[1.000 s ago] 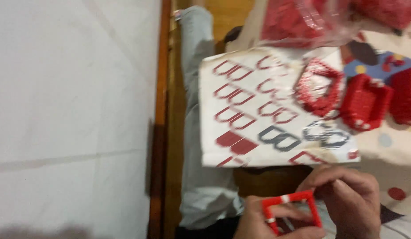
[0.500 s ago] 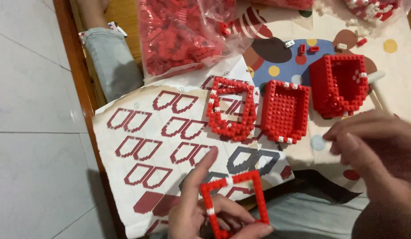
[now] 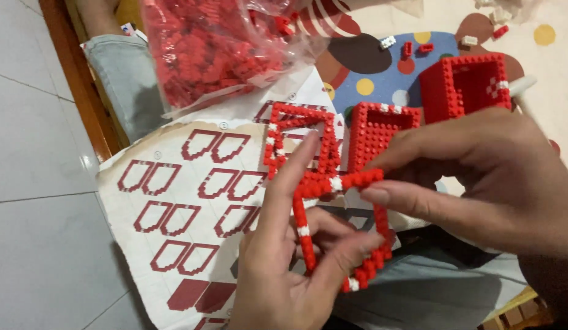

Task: Assembling a red frame and other components using small plastic building blocks.

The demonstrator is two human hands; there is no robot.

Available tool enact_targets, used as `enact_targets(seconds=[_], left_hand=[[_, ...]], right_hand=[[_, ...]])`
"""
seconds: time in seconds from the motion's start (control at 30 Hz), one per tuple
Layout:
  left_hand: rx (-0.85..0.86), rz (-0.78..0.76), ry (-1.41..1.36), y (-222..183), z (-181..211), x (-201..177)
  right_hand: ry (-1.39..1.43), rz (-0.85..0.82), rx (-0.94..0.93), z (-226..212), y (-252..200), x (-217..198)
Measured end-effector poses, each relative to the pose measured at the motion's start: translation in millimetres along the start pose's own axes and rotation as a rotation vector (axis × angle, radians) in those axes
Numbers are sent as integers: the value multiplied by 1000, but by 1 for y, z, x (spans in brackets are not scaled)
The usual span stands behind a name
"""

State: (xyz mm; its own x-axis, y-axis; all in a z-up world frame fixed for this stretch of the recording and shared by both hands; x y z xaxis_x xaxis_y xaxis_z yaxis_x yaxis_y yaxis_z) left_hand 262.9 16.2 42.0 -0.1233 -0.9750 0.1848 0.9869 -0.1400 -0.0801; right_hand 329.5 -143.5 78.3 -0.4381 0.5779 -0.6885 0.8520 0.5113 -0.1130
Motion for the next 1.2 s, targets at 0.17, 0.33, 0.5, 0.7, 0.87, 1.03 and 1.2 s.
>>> enact_targets(seconds=[0.17,0.33,0.5,0.7,0.87,1.03,1.2], left_hand=[[41,150,90,5,-3,3],[185,64,708,0,28,-2],[367,-143,976,24,35,13],[717,-508,1207,65,29,44],[814,-561,1089,78,27,57],[765,-617,943,87,24,59],[787,-633,1013,90,13,63]], right_hand=[[149,16,196,40,-2,-24],[82,100,121,63,-7,-42],[51,92,173,70,-6,-48],[167,66,214,68,-9,-46],[257,41,250,82,-9,-48],[101,96,309,94,-16,-56],[-100,154,340,137,-43,-79]])
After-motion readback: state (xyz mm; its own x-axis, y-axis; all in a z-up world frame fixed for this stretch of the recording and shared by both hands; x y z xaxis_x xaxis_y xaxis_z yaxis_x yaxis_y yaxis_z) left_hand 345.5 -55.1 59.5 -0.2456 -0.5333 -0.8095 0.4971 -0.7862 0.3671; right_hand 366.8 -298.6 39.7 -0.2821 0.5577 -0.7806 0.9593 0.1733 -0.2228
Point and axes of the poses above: each hand's wrist, its own y-axis towards the middle knuckle, its own x-axis out of the palm, z = x × y, the point moved 6 cm from there along y, towards the middle knuckle, and after that the axes turned 4 degrees about -y, right-handed, at the moved point
